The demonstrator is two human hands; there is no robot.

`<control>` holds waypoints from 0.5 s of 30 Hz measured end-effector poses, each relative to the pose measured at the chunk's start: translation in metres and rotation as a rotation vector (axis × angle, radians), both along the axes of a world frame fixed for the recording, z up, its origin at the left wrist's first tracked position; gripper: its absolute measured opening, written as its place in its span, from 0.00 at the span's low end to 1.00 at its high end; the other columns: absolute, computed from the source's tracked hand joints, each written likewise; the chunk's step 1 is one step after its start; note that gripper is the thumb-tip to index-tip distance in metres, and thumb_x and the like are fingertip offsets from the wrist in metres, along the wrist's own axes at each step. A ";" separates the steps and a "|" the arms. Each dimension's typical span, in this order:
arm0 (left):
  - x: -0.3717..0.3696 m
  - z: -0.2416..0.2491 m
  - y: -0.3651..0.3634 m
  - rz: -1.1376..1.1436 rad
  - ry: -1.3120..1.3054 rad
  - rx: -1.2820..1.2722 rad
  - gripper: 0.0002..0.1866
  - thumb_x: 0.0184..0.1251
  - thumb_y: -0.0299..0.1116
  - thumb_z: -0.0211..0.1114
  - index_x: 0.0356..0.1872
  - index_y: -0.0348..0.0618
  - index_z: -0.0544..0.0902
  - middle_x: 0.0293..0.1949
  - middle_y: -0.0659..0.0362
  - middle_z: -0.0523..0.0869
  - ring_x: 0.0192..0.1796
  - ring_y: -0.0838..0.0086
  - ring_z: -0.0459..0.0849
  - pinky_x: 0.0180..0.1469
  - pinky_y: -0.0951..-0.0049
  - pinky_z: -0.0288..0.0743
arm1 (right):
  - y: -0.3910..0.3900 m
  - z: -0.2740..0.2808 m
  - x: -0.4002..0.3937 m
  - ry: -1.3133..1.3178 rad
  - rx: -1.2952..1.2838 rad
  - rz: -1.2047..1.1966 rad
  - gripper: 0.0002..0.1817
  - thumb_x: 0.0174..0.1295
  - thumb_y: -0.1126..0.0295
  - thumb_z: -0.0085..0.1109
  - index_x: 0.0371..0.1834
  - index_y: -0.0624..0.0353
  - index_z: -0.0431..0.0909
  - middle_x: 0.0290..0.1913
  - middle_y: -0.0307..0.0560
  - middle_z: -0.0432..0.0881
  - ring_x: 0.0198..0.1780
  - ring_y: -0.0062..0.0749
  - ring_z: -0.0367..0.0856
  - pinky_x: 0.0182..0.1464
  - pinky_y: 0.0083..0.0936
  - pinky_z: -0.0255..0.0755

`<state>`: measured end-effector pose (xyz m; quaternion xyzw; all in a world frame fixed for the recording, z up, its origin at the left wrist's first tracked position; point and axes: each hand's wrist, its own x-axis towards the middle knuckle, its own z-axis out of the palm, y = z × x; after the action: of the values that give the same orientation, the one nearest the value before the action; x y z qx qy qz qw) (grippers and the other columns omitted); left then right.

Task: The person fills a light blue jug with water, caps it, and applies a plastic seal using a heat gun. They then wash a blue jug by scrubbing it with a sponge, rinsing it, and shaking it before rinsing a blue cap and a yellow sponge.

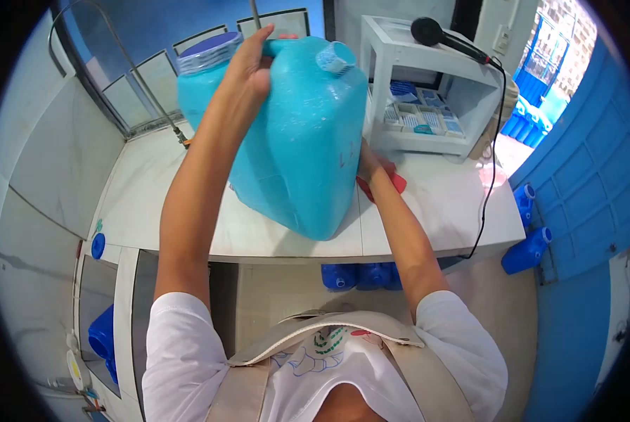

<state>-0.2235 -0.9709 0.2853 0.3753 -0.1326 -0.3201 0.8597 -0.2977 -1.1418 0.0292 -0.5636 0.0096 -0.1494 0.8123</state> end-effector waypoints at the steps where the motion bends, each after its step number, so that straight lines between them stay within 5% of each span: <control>1: -0.005 -0.008 0.007 -0.015 0.003 0.020 0.18 0.65 0.37 0.57 0.42 0.27 0.71 0.37 0.46 0.79 0.40 0.60 0.80 0.47 0.64 0.79 | 0.002 -0.003 -0.002 0.031 0.048 0.046 0.30 0.68 0.49 0.38 0.64 0.61 0.60 0.59 0.48 0.70 0.58 0.34 0.69 0.61 0.29 0.62; 4: -0.006 -0.006 0.047 0.033 -0.018 0.032 0.13 0.63 0.34 0.58 0.36 0.30 0.75 0.36 0.49 0.81 0.36 0.66 0.81 0.43 0.67 0.81 | 0.025 -0.015 -0.021 0.013 0.143 0.053 0.32 0.68 0.48 0.36 0.66 0.62 0.57 0.62 0.48 0.68 0.61 0.34 0.66 0.64 0.28 0.58; 6: -0.005 -0.001 0.084 -0.303 0.004 0.099 0.09 0.62 0.31 0.58 0.33 0.33 0.77 0.31 0.53 0.83 0.30 0.70 0.82 0.38 0.71 0.82 | 0.075 -0.033 -0.049 -0.075 0.187 -0.034 0.33 0.69 0.48 0.36 0.68 0.62 0.55 0.63 0.48 0.66 0.63 0.34 0.64 0.66 0.28 0.55; 9: -0.007 0.012 0.141 -0.349 -0.035 0.334 0.06 0.61 0.29 0.58 0.30 0.36 0.78 0.27 0.56 0.83 0.24 0.75 0.81 0.34 0.75 0.82 | 0.206 -0.014 -0.094 -0.093 0.038 -0.218 0.35 0.69 0.47 0.34 0.69 0.63 0.50 0.69 0.50 0.56 0.68 0.36 0.55 0.68 0.29 0.51; 12: 0.026 0.041 0.180 -0.690 -0.336 0.754 0.07 0.58 0.32 0.60 0.31 0.40 0.76 0.20 0.63 0.77 0.19 0.84 0.75 0.25 0.81 0.76 | 0.321 -0.016 -0.105 0.130 -0.641 -0.618 0.38 0.68 0.47 0.32 0.71 0.65 0.40 0.71 0.58 0.38 0.71 0.46 0.43 0.69 0.41 0.42; 13: 0.026 0.058 0.180 -0.843 -0.508 0.957 0.08 0.57 0.34 0.61 0.29 0.40 0.74 0.17 0.65 0.75 0.18 0.85 0.73 0.23 0.82 0.74 | 0.334 -0.016 -0.115 0.132 -0.635 -0.620 0.38 0.68 0.47 0.32 0.71 0.65 0.40 0.71 0.58 0.38 0.71 0.46 0.43 0.69 0.41 0.42; 15: 0.023 0.073 0.186 -0.768 -0.743 1.175 0.09 0.53 0.34 0.61 0.27 0.41 0.71 0.13 0.66 0.70 0.15 0.85 0.69 0.20 0.81 0.72 | 0.337 -0.014 -0.122 -0.035 -0.629 -0.431 0.33 0.68 0.53 0.38 0.67 0.67 0.48 0.66 0.61 0.50 0.67 0.52 0.50 0.67 0.43 0.41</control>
<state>-0.2004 -0.7853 0.3586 0.7777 -0.3405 -0.4655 0.2500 -0.4194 -0.8044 0.0152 -0.7678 0.0675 -0.3222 0.5496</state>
